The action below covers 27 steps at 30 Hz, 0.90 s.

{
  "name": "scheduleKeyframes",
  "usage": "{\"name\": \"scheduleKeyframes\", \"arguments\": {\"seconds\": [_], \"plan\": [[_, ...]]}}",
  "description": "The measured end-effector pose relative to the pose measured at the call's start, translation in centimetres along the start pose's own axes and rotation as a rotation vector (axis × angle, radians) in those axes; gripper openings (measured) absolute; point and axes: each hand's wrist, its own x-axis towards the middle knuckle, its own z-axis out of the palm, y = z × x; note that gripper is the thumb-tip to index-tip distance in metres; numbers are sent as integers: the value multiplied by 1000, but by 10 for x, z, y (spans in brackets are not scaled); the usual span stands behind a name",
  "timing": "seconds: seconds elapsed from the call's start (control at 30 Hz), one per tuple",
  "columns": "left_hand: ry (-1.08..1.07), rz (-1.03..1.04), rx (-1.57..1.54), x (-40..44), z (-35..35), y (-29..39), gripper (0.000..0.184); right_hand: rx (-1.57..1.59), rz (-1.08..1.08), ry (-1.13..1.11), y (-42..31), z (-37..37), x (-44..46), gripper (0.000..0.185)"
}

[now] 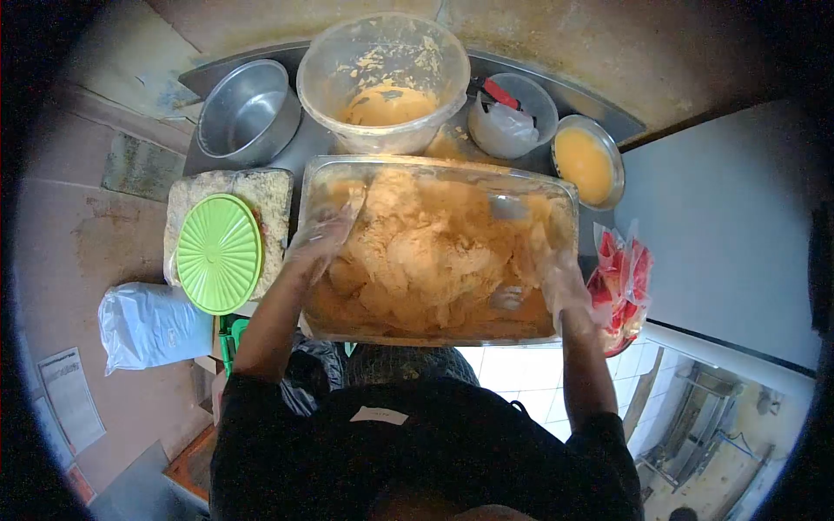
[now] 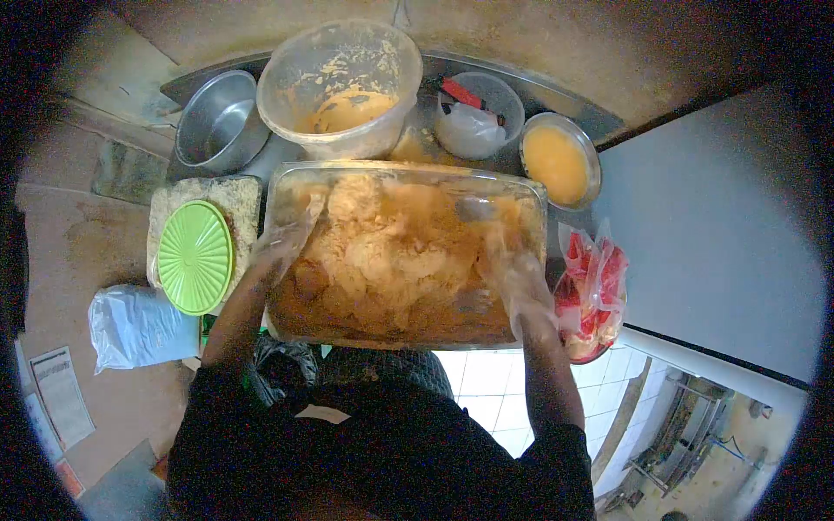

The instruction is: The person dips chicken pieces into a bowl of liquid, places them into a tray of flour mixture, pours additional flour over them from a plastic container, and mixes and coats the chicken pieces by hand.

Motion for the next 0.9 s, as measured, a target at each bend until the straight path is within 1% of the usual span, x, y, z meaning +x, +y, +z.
{"name": "scheduleKeyframes", "arguments": {"seconds": [0.03,0.07,0.13,0.27,0.33,0.37,0.43,0.47,0.53,0.57,0.6,0.63,0.7,0.73,0.77,0.8,0.83,0.87,0.9], "plan": [[-16,-56,51,4,3,-6,52,-89,23,50,42,8,7,43],[-40,-98,68,8,7,-8,51,-102,70,58,73,25,14,43],[-113,-138,-78,12,20,17,49,-43,56,-4,82,37,14,43],[-271,-179,-510,2,55,87,46,258,-218,-317,12,78,15,42],[-333,-175,-613,0,64,106,45,485,-103,-355,7,85,17,42],[-359,-155,-617,1,68,108,44,628,79,-312,11,87,20,43],[-414,-72,-554,8,66,87,46,328,-45,-362,14,86,26,46],[-445,-22,-522,20,65,70,47,-129,-356,-432,9,76,45,47],[-507,77,-461,44,61,40,50,-281,-458,-472,-8,65,46,50],[-539,119,-436,45,60,30,52,36,-249,-455,-32,60,28,53],[-490,223,-392,32,48,49,46,350,-38,-427,-49,55,15,56],[-440,323,-348,7,29,88,42,289,-62,-429,-50,43,12,63],[-258,269,-286,-31,12,109,37,699,36,-483,-72,20,-15,64],[-123,121,-263,-46,6,107,36,904,78,-505,-77,12,-25,65],[13,-27,-237,-57,-2,103,35,702,110,-382,-61,9,-32,62],[-50,-15,-42,-59,-7,85,37,497,135,-261,-35,8,-35,59],[-113,-3,153,-57,-7,45,38,290,160,-141,-16,11,-34,57],[-178,2,346,-57,-1,-1,39,-112,231,-262,-9,19,-29,54],[-220,-39,267,-51,4,-37,40,-519,290,-377,-7,29,-20,51]]}}
